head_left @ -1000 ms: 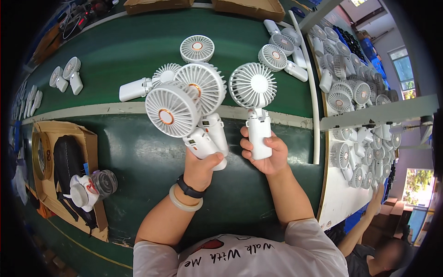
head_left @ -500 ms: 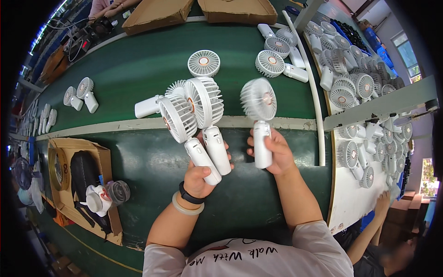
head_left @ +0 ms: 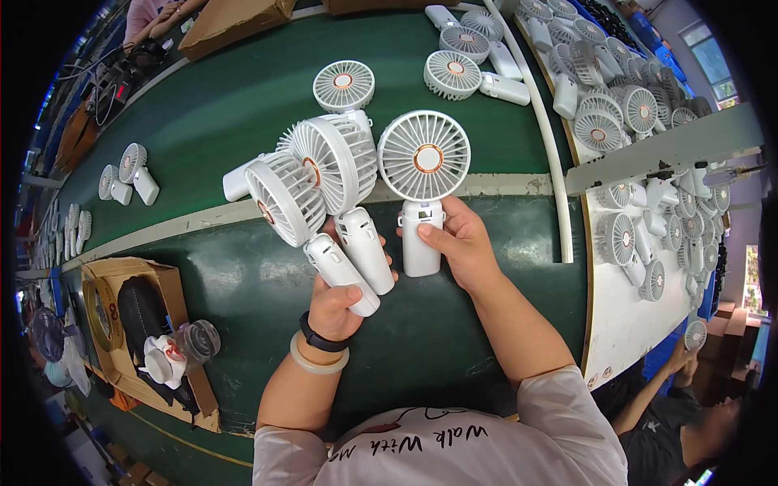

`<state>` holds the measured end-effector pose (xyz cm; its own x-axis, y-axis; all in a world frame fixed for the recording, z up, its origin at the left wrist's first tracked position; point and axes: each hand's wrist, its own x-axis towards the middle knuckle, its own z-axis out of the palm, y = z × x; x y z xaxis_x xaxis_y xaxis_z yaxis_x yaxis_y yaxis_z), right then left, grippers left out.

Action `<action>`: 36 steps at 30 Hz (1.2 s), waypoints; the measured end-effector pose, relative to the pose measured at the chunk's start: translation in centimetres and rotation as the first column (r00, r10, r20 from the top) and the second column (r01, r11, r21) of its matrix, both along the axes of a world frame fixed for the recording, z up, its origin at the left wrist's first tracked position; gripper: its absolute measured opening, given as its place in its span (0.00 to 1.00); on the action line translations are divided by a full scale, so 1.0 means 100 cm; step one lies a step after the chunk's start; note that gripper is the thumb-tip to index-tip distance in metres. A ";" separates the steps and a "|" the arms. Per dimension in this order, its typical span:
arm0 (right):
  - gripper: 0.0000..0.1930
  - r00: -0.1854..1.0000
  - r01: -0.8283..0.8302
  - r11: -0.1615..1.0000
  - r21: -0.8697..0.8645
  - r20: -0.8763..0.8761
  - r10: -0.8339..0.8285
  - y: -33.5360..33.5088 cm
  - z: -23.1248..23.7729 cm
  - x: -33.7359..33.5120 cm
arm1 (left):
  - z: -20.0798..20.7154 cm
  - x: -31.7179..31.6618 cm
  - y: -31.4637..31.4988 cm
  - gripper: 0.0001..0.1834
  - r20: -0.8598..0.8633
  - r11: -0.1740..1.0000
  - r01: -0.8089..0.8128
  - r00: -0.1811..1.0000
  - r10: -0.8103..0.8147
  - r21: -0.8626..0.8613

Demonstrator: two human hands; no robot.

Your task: The person assembles white portable fans on a green factory table. They pick up fan heads and handles, connect them, and test the units by turning them on. The person handles multiple fans, stacking them in their hand and placing them on the table.

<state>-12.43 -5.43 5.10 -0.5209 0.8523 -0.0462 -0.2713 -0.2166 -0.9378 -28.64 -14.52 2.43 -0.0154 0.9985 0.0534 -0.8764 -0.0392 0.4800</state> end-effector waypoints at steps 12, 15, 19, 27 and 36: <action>0.18 0.996 0.085 0.996 0.034 -0.017 -0.084 0.002 -0.006 0.002 | -0.003 0.005 0.000 0.44 -0.197 0.999 0.001 0.980 -0.011 -0.048; 0.22 0.998 0.041 0.999 -0.012 -0.037 -0.042 0.001 -0.011 0.001 | -0.002 0.008 -0.001 0.44 -0.259 0.999 -0.032 0.965 0.037 0.023; 0.33 0.972 -0.028 0.999 -0.014 -0.236 0.024 -0.016 -0.005 -0.016 | -0.001 0.011 -0.002 0.41 -0.349 0.998 0.035 0.937 -0.014 0.055; 0.48 0.965 -0.194 0.981 0.028 -0.176 0.196 -0.023 -0.005 0.004 | 0.039 0.031 -0.006 0.54 -0.931 0.930 0.043 0.017 0.365 0.365; 0.40 0.500 -0.556 0.827 -0.087 -0.830 0.249 0.019 0.008 0.019 | 0.024 -0.100 0.094 0.32 -0.632 0.906 -0.186 -0.767 0.107 0.379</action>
<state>-10.50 -3.54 5.91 -0.7647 0.5519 0.3328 -0.6383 -0.7196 -0.2734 -38.64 -5.12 4.85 -0.1412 0.9253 0.3521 0.9743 0.0668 0.2152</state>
